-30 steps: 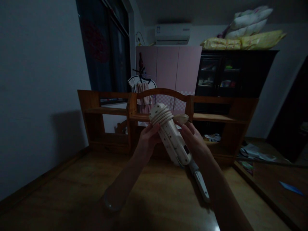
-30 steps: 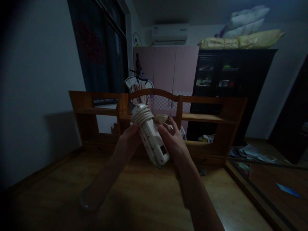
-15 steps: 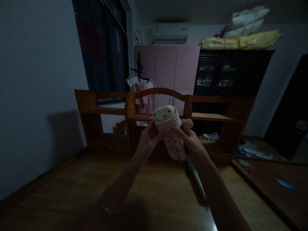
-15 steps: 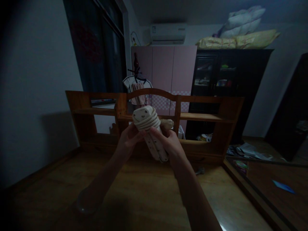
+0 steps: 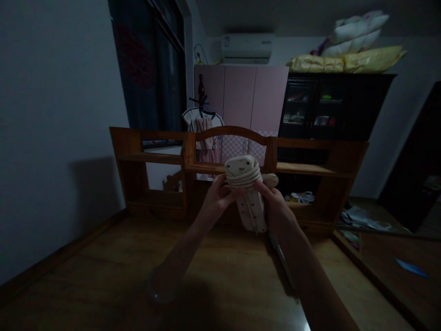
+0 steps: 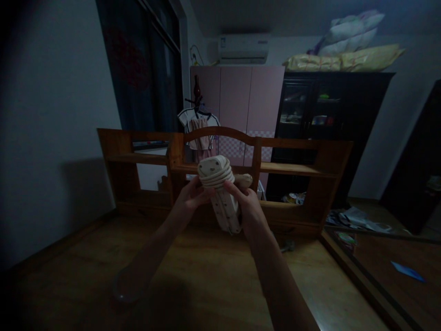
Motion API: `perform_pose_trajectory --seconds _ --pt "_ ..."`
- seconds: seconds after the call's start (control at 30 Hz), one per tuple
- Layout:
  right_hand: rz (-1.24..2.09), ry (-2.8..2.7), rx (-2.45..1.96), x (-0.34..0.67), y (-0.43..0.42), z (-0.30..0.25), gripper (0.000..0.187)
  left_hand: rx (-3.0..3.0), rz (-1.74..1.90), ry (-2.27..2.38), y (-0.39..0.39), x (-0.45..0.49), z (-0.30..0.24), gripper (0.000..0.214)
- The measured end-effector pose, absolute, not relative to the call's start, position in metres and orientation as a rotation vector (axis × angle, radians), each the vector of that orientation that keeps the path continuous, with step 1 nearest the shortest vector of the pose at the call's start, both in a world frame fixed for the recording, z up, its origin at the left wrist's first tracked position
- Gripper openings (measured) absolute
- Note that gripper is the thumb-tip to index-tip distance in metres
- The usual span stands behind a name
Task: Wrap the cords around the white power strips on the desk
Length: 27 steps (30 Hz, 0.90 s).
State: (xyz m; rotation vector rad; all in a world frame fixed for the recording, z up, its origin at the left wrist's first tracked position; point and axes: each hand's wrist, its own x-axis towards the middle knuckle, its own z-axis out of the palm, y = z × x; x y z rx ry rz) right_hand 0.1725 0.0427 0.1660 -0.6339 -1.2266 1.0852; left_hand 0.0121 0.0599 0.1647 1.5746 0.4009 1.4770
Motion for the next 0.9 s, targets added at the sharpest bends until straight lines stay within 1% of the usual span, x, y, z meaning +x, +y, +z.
perform_pose_trajectory --seconds 0.13,0.37,0.57,0.67,0.77,0.83,0.9 --pt "1.06 -1.184 -0.665 0.176 0.044 0.165 0.04 1.598 1.524 0.424 0.055 0.015 0.167 0.049" --pt "1.056 -1.15 -0.666 0.178 0.048 0.164 0.041 1.583 1.519 0.419 0.047 0.019 0.173 0.051" --pt "0.992 -1.137 -0.653 0.188 0.039 0.174 0.043 1.64 1.521 0.397 0.049 0.024 0.163 0.046" --pt "0.885 -1.06 -0.674 0.218 0.022 0.191 0.049 1.673 1.533 0.473 0.05 0.027 0.158 0.044" --pt "0.772 -0.988 -0.768 0.271 0.008 0.2 0.048 1.645 1.489 0.495 0.05 0.031 0.158 0.043" --pt "0.749 -0.974 -0.883 0.313 0.002 0.191 0.046 1.608 1.441 0.506 0.053 0.034 0.154 0.043" --pt "0.761 -0.916 -1.051 0.352 -0.001 0.17 0.045 1.608 1.385 0.57 0.059 0.038 0.142 0.042"
